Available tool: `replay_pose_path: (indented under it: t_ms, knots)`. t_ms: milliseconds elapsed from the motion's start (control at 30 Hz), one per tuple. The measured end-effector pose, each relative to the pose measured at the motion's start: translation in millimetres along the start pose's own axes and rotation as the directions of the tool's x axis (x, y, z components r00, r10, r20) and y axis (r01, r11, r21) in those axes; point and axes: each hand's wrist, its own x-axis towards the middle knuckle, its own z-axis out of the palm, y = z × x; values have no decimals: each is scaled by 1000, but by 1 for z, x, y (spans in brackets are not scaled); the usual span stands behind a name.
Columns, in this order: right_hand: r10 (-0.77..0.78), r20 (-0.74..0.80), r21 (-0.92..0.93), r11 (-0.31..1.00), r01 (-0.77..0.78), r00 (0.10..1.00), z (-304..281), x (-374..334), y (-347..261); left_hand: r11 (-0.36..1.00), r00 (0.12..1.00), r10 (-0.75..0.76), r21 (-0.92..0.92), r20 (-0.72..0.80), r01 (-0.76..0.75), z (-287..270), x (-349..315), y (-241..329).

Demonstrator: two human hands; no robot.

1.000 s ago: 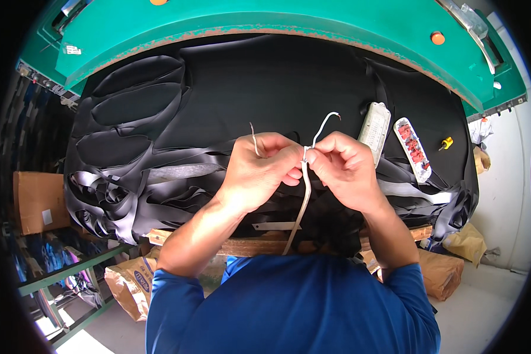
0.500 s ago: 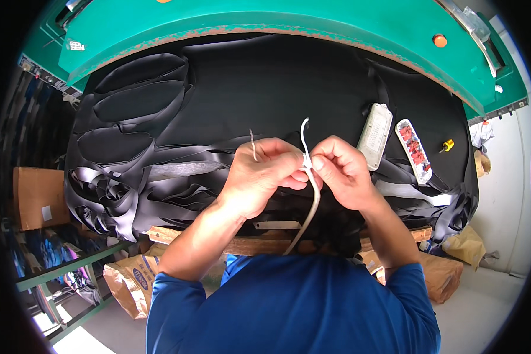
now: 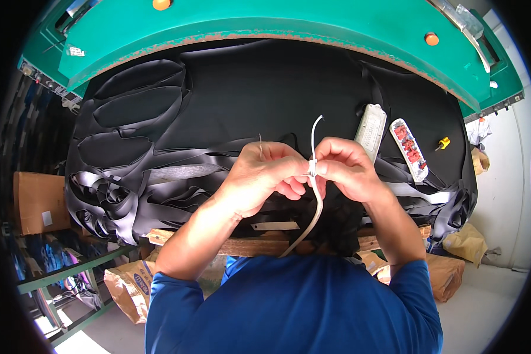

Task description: Assemble product components by threading a cord through a plastic part and trimming it with scissors.

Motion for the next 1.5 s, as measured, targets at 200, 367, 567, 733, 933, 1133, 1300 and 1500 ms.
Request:
replay_pose_path:
  t_ms: [200, 367, 567, 733, 933, 1133, 1300, 1500]
  knots:
    - [299, 103, 146, 939, -311, 949, -5, 3, -13, 997, 998, 4, 79, 62, -9, 0, -1, 2]
    - [433, 90, -298, 871, -390, 897, -6, 5, -38, 986, 984, -19, 168, 180, -12, -4, 8, 3]
    - [179, 41, -569, 813, -124, 983, -8, 8, -32, 956, 985, -70, 294, 156, 22, -2, 19, 9]
    - [-254, -311, -474, 877, 82, 916, 4, 16, 10, 893, 898, 412, 262, -153, -365, 11, 29, -30]
    - [48, -626, 75, 997, -1, 778, 11, 17, 31, 853, 750, 514, 151, -416, -500, 23, 17, -55]
    - [-214, -539, -111, 977, 183, 815, 22, -1, 37, 882, 831, 367, -129, -417, -454, 22, 9, -56]
    - [-304, -623, -94, 944, 317, 721, 35, -17, 47, 862, 848, 295, -262, -440, -435, 22, -7, -62]
    - [-274, -664, -27, 939, 343, 696, 32, -34, 56, 826, 818, 262, -319, -512, -465, 4, -19, -74]
